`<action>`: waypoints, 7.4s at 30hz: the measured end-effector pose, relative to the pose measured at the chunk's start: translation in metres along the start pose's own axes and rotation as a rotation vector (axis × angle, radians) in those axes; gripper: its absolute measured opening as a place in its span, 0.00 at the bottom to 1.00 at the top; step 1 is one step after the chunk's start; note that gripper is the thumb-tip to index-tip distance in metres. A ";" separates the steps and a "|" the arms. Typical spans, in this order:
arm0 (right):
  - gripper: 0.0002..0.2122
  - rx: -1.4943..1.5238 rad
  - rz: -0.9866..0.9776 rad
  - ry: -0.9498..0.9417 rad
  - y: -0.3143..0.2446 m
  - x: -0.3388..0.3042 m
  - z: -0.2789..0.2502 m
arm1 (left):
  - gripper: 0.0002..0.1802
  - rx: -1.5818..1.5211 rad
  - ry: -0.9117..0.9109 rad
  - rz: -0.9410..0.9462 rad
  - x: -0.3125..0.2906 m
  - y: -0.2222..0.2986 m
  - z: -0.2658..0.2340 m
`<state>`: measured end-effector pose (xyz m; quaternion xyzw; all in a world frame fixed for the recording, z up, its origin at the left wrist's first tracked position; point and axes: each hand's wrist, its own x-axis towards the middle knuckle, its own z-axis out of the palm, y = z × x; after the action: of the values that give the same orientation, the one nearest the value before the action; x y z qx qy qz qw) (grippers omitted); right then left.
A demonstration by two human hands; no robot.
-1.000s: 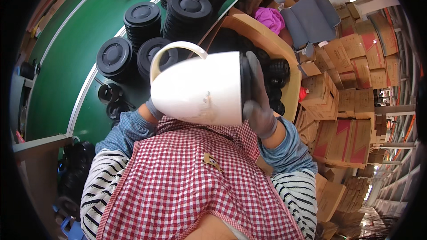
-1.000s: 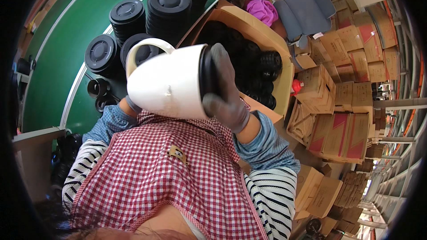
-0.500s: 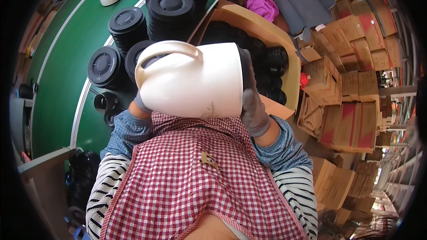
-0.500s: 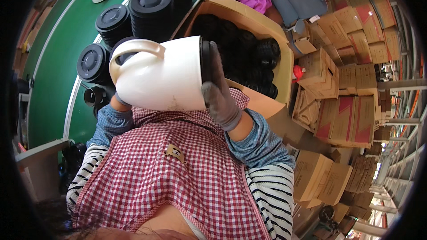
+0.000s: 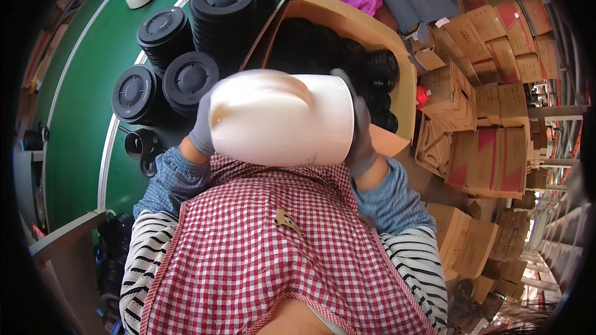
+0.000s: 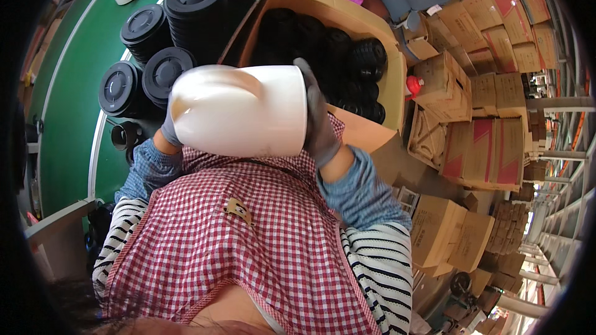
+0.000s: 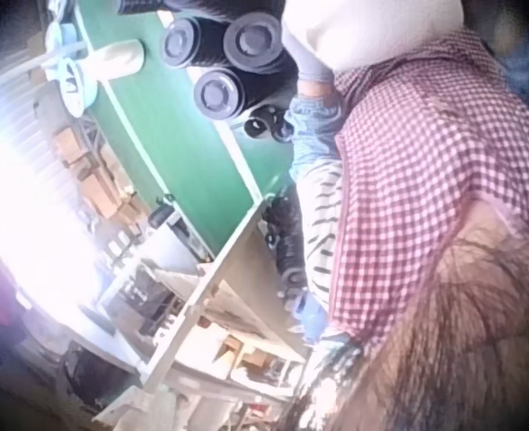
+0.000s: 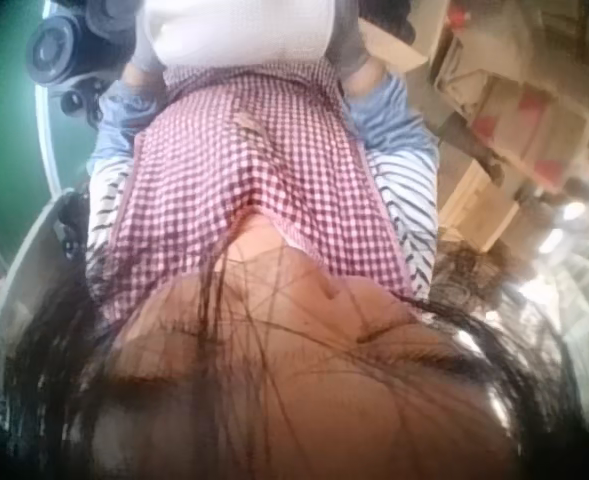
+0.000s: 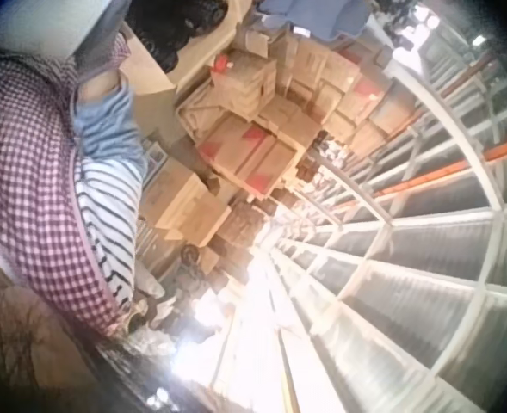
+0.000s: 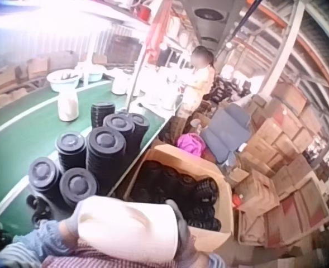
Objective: The person repeatedly assembles white pitchers by inserting a black filter basket and securing a black lid. They handle each pitcher one at a time, place the assembled units on a green conveyor belt, and continue the cycle.
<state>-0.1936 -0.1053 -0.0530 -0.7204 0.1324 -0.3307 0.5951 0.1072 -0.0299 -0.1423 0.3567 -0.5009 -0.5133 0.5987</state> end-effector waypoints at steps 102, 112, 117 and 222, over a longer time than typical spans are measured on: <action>0.26 -0.075 0.634 -0.176 -0.026 -0.004 -0.117 | 0.18 1.131 -0.839 -0.059 0.162 0.073 0.095; 0.24 -0.466 0.389 -0.145 -0.011 -0.010 -0.107 | 0.17 1.053 -0.732 0.186 0.149 0.049 0.082; 0.24 -0.719 0.359 -0.133 -0.021 -0.012 -0.092 | 0.16 0.909 -0.782 0.231 0.162 0.025 0.070; 0.32 -0.412 0.252 0.112 0.034 0.013 -0.012 | 0.28 0.018 0.492 0.075 -0.086 0.223 -0.099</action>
<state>-0.1846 -0.1306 -0.0800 -0.7847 0.3186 -0.2594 0.4641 0.2629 0.0939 0.0232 0.4575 -0.3574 -0.3840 0.7180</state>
